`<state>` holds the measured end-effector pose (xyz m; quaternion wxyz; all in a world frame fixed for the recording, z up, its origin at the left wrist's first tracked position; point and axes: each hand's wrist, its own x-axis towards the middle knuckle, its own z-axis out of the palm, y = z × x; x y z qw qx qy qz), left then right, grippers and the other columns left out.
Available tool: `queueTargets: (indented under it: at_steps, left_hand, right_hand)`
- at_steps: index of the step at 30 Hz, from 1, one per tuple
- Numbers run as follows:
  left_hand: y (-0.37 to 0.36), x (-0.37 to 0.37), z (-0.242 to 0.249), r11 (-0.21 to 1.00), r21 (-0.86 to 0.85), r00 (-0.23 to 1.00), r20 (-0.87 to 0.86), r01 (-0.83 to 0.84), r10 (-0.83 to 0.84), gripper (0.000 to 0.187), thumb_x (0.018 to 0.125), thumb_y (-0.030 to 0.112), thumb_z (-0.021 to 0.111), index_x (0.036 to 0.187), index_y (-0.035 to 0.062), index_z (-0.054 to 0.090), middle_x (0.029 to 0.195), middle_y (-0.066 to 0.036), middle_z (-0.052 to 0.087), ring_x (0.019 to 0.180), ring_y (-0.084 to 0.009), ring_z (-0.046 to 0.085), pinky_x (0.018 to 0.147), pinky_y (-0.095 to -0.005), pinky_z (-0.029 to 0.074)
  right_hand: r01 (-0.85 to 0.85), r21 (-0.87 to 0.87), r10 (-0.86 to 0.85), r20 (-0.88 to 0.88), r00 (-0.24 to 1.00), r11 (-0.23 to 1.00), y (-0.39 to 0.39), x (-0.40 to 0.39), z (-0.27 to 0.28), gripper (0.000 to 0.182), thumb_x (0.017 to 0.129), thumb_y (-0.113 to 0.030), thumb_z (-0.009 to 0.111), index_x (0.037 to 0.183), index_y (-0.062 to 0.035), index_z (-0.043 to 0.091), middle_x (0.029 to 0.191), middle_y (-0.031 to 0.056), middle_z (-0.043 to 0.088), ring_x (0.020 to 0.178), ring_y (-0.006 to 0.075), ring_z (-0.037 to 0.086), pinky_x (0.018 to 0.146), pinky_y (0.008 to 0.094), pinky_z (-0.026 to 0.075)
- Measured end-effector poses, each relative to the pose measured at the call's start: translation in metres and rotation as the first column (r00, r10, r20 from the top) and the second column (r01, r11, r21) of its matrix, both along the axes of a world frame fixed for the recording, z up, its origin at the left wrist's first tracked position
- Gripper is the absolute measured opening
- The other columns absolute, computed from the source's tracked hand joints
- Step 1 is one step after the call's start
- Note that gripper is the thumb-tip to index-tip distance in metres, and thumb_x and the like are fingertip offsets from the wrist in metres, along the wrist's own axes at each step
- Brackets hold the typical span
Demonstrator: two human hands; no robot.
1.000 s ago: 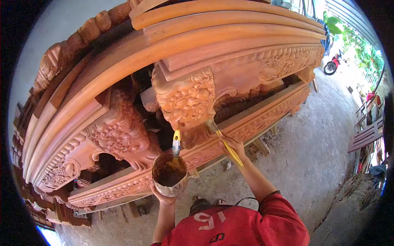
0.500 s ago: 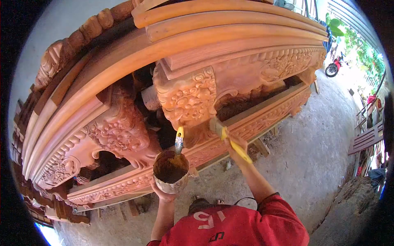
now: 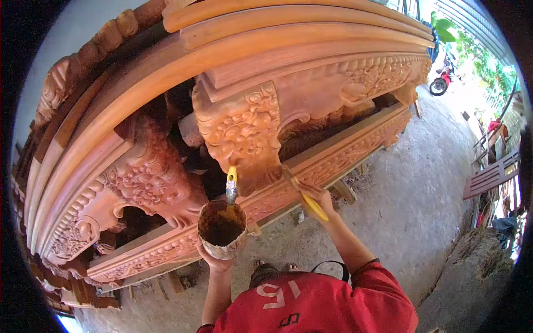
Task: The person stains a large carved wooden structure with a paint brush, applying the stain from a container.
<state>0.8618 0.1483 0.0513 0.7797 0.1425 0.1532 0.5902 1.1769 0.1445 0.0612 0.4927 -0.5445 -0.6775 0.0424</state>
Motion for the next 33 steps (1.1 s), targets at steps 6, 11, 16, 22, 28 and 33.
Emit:
queueTargets:
  at_steps: [6, 11, 16, 22, 28, 33]
  left_hand:
    - [0.003, -0.006, -0.015, 0.997, 0.065, 0.994, -0.101, -0.040, 0.047, 0.062, 0.076, 0.055, 0.041, 0.124, 0.0159, 0.039, 0.127, -0.005, 0.041, 0.116, -0.0273, 0.039, 0.094, -0.0443, 0.034]
    - [0.005, -0.020, -0.046, 0.995, 0.078, 0.989, -0.134, -0.056, 0.066, 0.065, 0.076, 0.058, 0.039, 0.125, 0.0164, 0.038, 0.127, -0.005, 0.040, 0.115, -0.0284, 0.039, 0.094, -0.0448, 0.034]
    - [-0.002, -0.016, -0.031, 0.994, 0.097, 0.983, -0.172, -0.044, 0.060, 0.070, 0.073, 0.064, 0.038, 0.125, 0.0180, 0.038, 0.128, -0.005, 0.039, 0.114, -0.0298, 0.040, 0.091, -0.0474, 0.035]
    - [0.003, -0.010, -0.032, 0.993, 0.093, 0.991, -0.118, 0.070, -0.058, 0.068, 0.073, 0.064, 0.039, 0.125, 0.0190, 0.039, 0.128, -0.005, 0.039, 0.116, -0.0294, 0.038, 0.092, -0.0475, 0.034]
    - [0.009, -0.017, -0.041, 1.000, 0.013, 0.991, -0.130, -0.007, 0.009, 0.071, 0.072, 0.065, 0.038, 0.127, 0.0206, 0.035, 0.131, -0.005, 0.034, 0.118, -0.0307, 0.035, 0.094, -0.0493, 0.031]
    - [0.007, -0.019, -0.040, 0.988, -0.080, 0.980, -0.160, -0.130, 0.116, 0.074, 0.071, 0.068, 0.036, 0.128, 0.0220, 0.032, 0.131, -0.006, 0.032, 0.119, -0.0319, 0.032, 0.094, -0.0514, 0.030]
  right_hand:
    - [-0.139, -0.149, 0.117, -0.147, 0.982, 0.979, 0.010, -0.042, -0.011, 0.035, 0.075, -0.012, 0.050, 0.108, -0.0193, 0.057, 0.114, 0.0033, 0.054, 0.093, 0.0219, 0.057, 0.074, 0.0296, 0.047]
    - [0.052, -0.176, 0.000, 0.282, 0.960, 0.983, 0.000, -0.006, -0.077, 0.034, 0.073, -0.011, 0.055, 0.107, -0.0176, 0.057, 0.111, 0.0057, 0.056, 0.085, 0.0216, 0.060, 0.065, 0.0277, 0.049]
    - [0.213, -0.114, -0.220, -0.053, 0.974, 0.970, -0.005, 0.017, -0.040, 0.025, 0.075, -0.008, 0.059, 0.100, -0.0102, 0.060, 0.104, 0.0089, 0.059, 0.087, 0.0236, 0.060, 0.069, 0.0278, 0.049]
    - [-0.148, 0.211, 0.182, -0.155, 0.971, 0.966, 0.009, -0.015, -0.002, 0.032, 0.073, -0.009, 0.058, 0.104, -0.0120, 0.058, 0.113, 0.0100, 0.054, 0.092, 0.0252, 0.058, 0.072, 0.0304, 0.048]
    - [-0.126, -0.081, 0.136, 0.133, 0.982, 0.989, 0.014, 0.004, -0.055, 0.034, 0.073, -0.002, 0.056, 0.105, -0.0117, 0.057, 0.112, 0.0067, 0.055, 0.091, 0.0239, 0.058, 0.071, 0.0291, 0.048]
    - [0.154, -0.164, -0.164, -0.052, 0.985, 0.974, 0.014, 0.035, -0.043, 0.030, 0.074, -0.011, 0.058, 0.104, -0.0095, 0.058, 0.099, 0.0087, 0.060, 0.084, 0.0247, 0.060, 0.069, 0.0289, 0.047]
